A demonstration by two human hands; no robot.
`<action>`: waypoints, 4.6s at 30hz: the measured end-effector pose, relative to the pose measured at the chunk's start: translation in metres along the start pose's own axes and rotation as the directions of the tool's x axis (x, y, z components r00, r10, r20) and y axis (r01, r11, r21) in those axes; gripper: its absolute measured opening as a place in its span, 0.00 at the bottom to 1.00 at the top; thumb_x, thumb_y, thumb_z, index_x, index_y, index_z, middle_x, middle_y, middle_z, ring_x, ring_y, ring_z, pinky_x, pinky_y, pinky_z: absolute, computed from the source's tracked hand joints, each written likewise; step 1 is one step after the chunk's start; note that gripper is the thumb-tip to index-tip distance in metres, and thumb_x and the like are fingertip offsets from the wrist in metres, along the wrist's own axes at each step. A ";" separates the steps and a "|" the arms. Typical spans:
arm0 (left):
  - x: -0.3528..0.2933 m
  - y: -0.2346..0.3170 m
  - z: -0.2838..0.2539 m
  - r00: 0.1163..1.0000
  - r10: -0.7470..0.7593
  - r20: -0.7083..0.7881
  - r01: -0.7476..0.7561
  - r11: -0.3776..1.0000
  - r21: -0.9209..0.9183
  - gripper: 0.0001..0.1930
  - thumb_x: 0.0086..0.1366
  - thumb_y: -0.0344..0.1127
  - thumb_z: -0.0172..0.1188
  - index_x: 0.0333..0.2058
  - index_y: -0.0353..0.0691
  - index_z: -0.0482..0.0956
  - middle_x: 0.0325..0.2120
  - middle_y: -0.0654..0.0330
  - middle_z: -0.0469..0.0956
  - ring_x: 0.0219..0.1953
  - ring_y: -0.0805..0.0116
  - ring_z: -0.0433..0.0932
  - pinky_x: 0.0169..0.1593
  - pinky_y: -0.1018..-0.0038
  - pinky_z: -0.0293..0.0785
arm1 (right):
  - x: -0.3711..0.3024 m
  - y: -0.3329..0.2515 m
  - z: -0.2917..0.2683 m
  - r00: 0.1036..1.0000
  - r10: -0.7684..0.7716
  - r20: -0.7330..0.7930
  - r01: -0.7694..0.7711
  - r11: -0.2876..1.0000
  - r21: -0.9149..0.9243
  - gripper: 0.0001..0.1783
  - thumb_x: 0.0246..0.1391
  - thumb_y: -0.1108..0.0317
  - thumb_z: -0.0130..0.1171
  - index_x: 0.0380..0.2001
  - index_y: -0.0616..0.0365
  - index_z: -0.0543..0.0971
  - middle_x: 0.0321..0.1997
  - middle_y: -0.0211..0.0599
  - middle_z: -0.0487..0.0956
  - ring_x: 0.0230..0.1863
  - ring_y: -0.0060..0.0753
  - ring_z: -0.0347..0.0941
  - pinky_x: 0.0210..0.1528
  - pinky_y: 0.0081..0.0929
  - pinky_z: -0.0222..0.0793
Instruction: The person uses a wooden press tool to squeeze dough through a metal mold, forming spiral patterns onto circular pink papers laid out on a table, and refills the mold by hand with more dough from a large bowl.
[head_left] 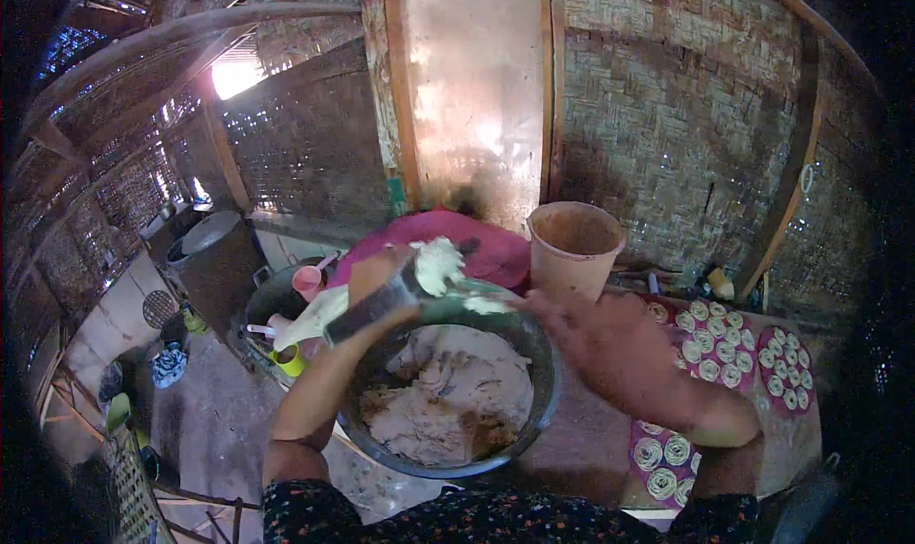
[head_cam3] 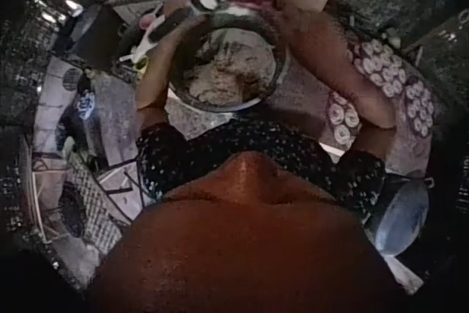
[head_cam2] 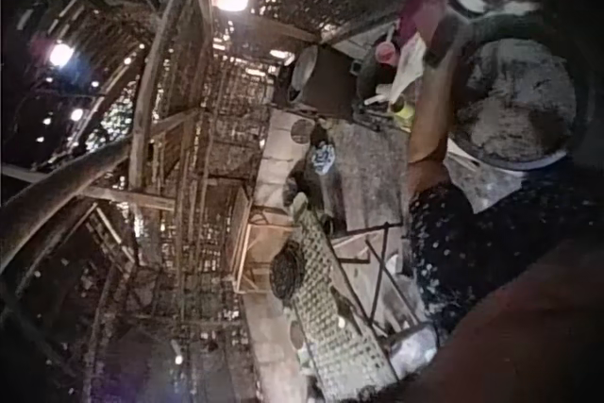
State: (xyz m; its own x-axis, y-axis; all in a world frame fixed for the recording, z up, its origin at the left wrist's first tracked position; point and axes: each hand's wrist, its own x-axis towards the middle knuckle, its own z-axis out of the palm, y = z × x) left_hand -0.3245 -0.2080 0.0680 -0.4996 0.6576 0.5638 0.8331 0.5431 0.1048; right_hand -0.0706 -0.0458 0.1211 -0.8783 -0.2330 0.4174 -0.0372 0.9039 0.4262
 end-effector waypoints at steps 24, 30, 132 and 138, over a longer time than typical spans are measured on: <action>-0.018 0.012 0.006 0.975 0.097 -0.200 -0.075 0.991 0.115 0.19 0.42 0.46 0.59 0.33 0.41 0.75 0.24 0.54 0.75 0.28 0.53 0.75 0.31 0.62 0.72 | 0.016 0.003 -0.004 0.983 -0.022 -0.180 0.006 0.996 -0.086 0.20 0.45 0.68 0.48 0.46 0.54 0.69 0.20 0.33 0.69 0.19 0.30 0.69 0.15 0.27 0.64; -0.022 0.019 0.006 0.993 0.049 -0.111 -0.041 0.996 0.078 0.15 0.47 0.42 0.57 0.33 0.42 0.75 0.24 0.55 0.75 0.29 0.55 0.76 0.30 0.64 0.72 | 0.023 -0.013 0.025 0.971 -0.180 -0.157 0.176 0.984 -0.039 0.18 0.47 0.68 0.47 0.44 0.53 0.70 0.20 0.31 0.68 0.21 0.28 0.69 0.15 0.27 0.63; -0.262 0.038 -0.148 0.121 -0.614 -0.780 -0.283 0.732 -0.620 0.16 0.56 0.46 0.51 0.30 0.37 0.69 0.26 0.56 0.71 0.29 0.66 0.69 0.32 0.73 0.68 | -0.146 -0.116 0.371 0.836 0.531 0.139 -0.378 0.374 0.847 0.14 0.43 0.69 0.53 0.34 0.68 0.72 0.31 0.57 0.71 0.33 0.60 0.65 0.40 0.46 0.63; -0.254 0.086 -0.140 -0.050 -0.639 -0.768 -0.339 0.734 -0.588 0.08 0.55 0.42 0.51 0.20 0.48 0.72 0.15 0.68 0.70 0.14 0.76 0.67 0.20 0.78 0.62 | -0.142 -0.071 0.232 0.306 0.755 0.580 -0.350 -0.477 0.806 0.15 0.43 0.71 0.56 0.36 0.65 0.71 0.32 0.47 0.74 0.35 0.43 0.70 0.39 0.36 0.65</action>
State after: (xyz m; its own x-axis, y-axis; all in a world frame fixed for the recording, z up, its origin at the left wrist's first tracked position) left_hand -0.0931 -0.4013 0.0484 -0.3249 -0.7805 0.5340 0.9206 -0.1317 0.3676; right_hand -0.0534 0.0065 -0.1548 -0.5737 0.8189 -0.0156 -0.0589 -0.0603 -0.9964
